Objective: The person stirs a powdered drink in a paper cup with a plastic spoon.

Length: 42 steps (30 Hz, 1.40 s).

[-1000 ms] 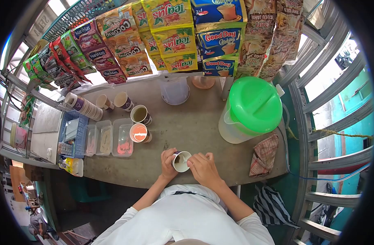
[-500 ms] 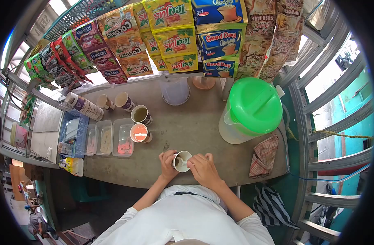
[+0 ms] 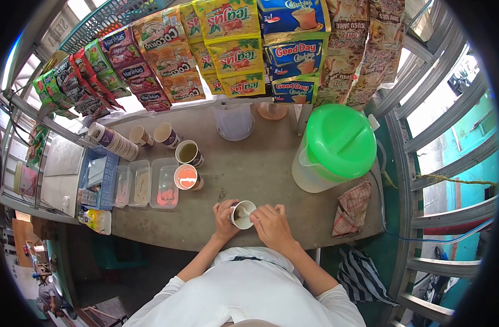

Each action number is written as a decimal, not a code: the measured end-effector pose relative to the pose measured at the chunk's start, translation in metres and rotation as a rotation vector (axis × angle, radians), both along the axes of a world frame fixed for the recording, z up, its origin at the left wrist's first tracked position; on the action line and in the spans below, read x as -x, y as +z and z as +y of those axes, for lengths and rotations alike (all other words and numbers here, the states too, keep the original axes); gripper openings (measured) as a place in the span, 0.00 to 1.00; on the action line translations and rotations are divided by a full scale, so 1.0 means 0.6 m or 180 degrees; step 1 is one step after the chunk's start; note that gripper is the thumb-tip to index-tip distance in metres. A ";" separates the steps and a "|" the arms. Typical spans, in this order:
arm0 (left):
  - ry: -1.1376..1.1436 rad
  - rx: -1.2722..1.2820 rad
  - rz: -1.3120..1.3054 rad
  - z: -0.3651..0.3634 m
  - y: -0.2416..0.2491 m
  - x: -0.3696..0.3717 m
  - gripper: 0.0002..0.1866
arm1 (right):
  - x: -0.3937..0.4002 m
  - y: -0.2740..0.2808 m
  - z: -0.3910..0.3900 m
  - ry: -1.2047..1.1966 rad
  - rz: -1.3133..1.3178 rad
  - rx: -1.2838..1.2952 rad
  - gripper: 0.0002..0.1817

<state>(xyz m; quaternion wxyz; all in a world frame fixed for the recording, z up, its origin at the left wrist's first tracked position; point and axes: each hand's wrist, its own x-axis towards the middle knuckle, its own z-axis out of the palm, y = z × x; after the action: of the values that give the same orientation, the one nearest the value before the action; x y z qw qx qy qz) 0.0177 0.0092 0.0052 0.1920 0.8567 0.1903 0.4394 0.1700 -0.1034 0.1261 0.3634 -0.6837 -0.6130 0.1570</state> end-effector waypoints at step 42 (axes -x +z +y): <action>0.0003 -0.0022 0.0148 -0.001 0.009 0.005 0.45 | 0.004 -0.003 -0.005 0.0157 0.0070 0.0069 0.08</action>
<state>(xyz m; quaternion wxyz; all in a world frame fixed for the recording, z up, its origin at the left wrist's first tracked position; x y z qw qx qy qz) 0.0149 0.0085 0.0108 0.1843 0.8672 0.1935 0.4201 0.1678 -0.1064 0.1244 0.3587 -0.6705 -0.6239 0.1801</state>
